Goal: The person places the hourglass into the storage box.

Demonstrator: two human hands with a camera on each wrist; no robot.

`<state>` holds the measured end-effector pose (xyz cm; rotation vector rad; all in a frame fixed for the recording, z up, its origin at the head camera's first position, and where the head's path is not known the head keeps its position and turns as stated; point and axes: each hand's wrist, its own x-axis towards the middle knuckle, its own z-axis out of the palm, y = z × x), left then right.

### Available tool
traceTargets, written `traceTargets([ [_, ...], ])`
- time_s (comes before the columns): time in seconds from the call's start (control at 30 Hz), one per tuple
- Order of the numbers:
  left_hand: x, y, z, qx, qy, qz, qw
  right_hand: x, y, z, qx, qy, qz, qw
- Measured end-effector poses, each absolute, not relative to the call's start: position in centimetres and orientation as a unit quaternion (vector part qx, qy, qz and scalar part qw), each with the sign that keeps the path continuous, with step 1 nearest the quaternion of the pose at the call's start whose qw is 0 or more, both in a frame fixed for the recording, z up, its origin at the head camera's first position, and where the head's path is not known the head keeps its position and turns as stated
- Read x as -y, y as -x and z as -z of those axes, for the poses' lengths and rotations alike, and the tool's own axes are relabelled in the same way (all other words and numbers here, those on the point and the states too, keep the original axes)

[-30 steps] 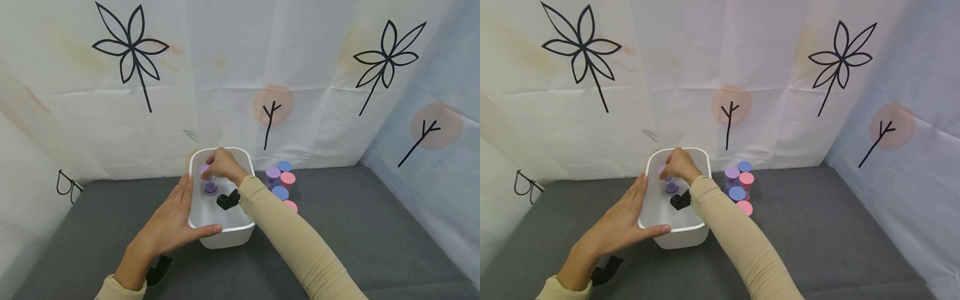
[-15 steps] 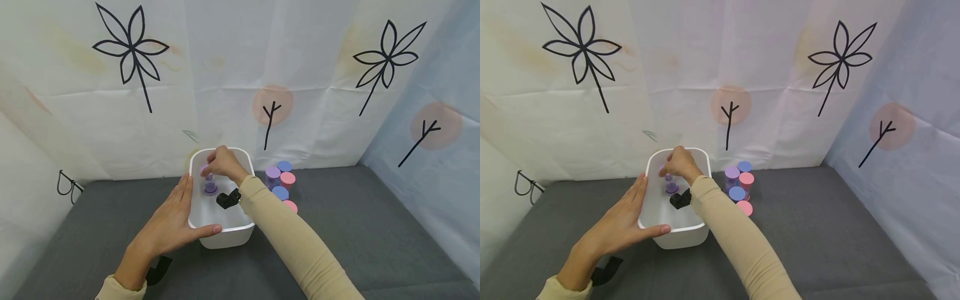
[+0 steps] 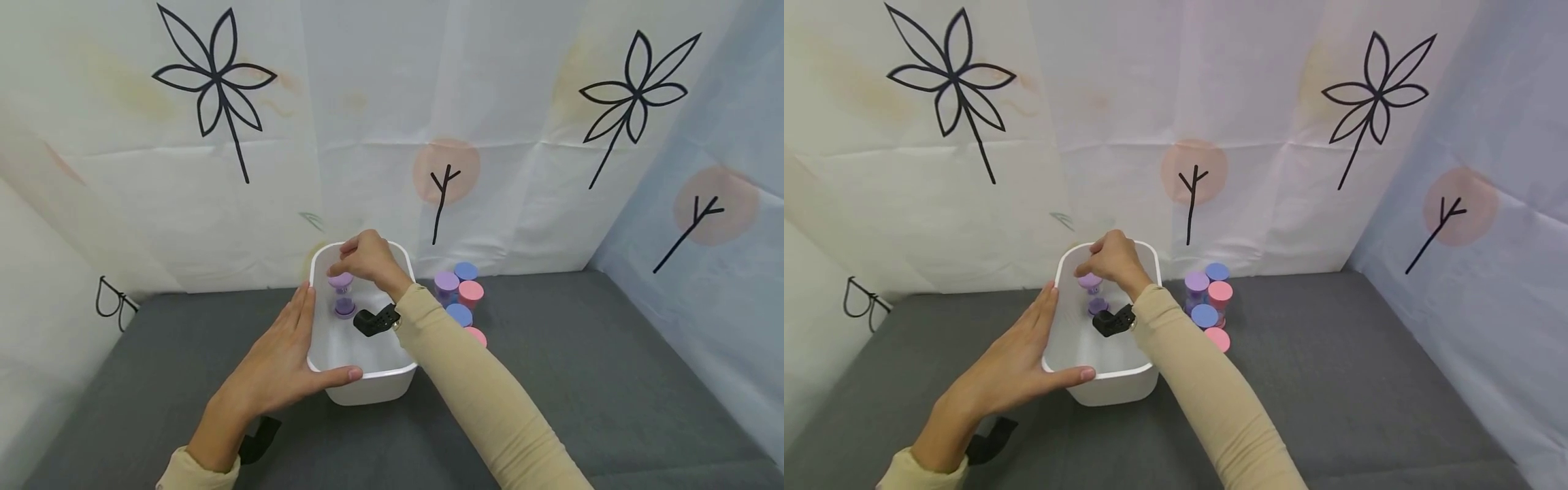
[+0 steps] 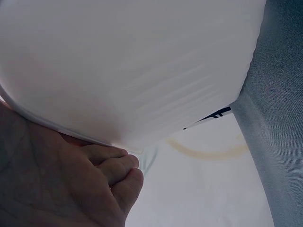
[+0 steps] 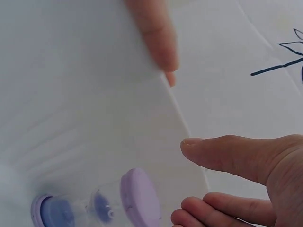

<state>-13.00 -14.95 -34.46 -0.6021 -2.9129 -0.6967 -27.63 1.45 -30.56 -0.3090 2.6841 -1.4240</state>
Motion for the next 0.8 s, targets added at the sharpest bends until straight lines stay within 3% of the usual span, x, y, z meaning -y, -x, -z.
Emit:
traceTargets([
  [0.4,15.0,13.2,34.5,0.951,0.196,0.237,0.033,-2.4,26.1,27.2,-0.861,0.122,0.491,0.050],
  [0.8,15.0,13.2,34.6,0.951,0.193,0.241,0.035,-6.7,24.0,26.1,-0.841,0.148,0.520,0.020],
])
